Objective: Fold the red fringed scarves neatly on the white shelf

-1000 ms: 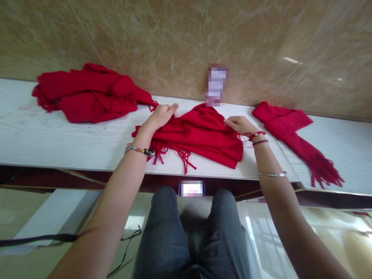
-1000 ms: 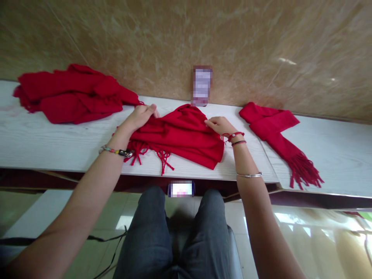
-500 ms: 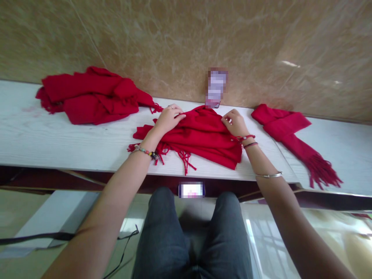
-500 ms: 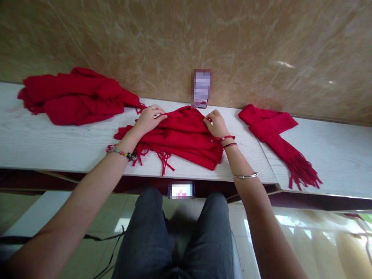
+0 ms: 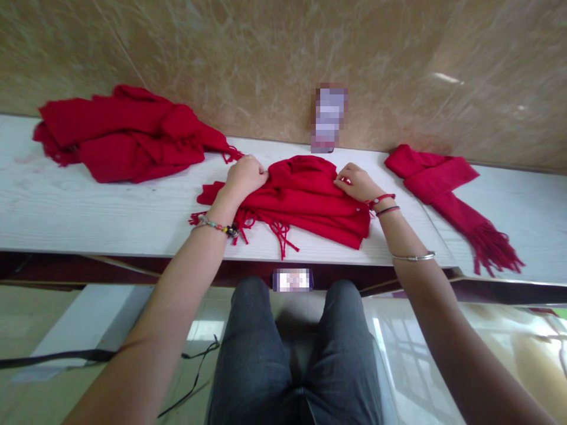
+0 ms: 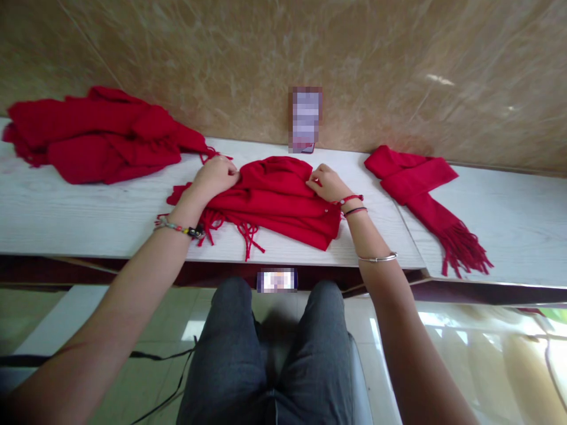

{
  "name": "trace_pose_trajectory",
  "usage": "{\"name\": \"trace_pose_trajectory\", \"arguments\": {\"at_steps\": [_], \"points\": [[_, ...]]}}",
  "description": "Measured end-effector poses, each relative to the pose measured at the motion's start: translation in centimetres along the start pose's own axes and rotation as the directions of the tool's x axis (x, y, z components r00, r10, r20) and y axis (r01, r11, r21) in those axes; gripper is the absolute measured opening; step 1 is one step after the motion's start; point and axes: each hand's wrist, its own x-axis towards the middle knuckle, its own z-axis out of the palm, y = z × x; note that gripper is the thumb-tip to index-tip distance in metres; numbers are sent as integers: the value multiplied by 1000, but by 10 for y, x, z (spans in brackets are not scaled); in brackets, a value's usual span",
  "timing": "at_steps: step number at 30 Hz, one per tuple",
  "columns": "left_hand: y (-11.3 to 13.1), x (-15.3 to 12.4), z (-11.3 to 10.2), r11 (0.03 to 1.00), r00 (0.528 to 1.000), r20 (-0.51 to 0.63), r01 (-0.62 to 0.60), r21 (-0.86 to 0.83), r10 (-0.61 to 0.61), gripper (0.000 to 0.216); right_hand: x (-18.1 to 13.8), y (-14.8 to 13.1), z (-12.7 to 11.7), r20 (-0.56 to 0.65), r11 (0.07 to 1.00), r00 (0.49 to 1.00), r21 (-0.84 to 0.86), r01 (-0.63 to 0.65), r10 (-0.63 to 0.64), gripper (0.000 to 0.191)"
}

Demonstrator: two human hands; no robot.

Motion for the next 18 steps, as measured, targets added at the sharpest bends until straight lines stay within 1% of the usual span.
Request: {"name": "trace_pose_trajectory", "arguments": {"at_steps": [2,3,4,5,6,8,10,12,15,18], "points": [[2,-2,0,999,993,-117,-32,-30,28,5,0,-2,2,-57,1000,998,-6,-16,16,21],[5,-3,-1,996,984,-171,-66,-61,55,11,0,-2,3,-95,1000,995,-7,-22,21,25],[8,-3,-2,991,976,-201,-106,-86,87,17,1,-1,4,-122,1000,992,-10,-25,24,30],[11,-4,-3,984,973,-199,-144,-103,121,20,1,-1,6,-130,1000,991,-17,-26,24,34],[14,-4,-4,978,973,-170,-174,-111,154,21,1,-1,7,-116,999,993,-27,-27,23,36],[19,-3,-2,970,976,-76,-211,-116,203,20,2,-1,11,-45,999,999,-45,-30,28,38],[20,-3,3,969,976,-4,-216,-119,217,18,3,-2,13,20,997,999,-58,-40,41,39],[17,-2,6,974,981,-1,-191,-122,192,18,4,-4,14,31,996,998,-69,-48,50,38],[13,0,10,983,991,-40,-134,-128,130,19,5,-6,12,-5,995,999,-81,-53,53,34],[10,2,10,984,994,-32,-112,-140,108,12,6,-4,11,-29,995,998,-84,-52,50,31]]}}
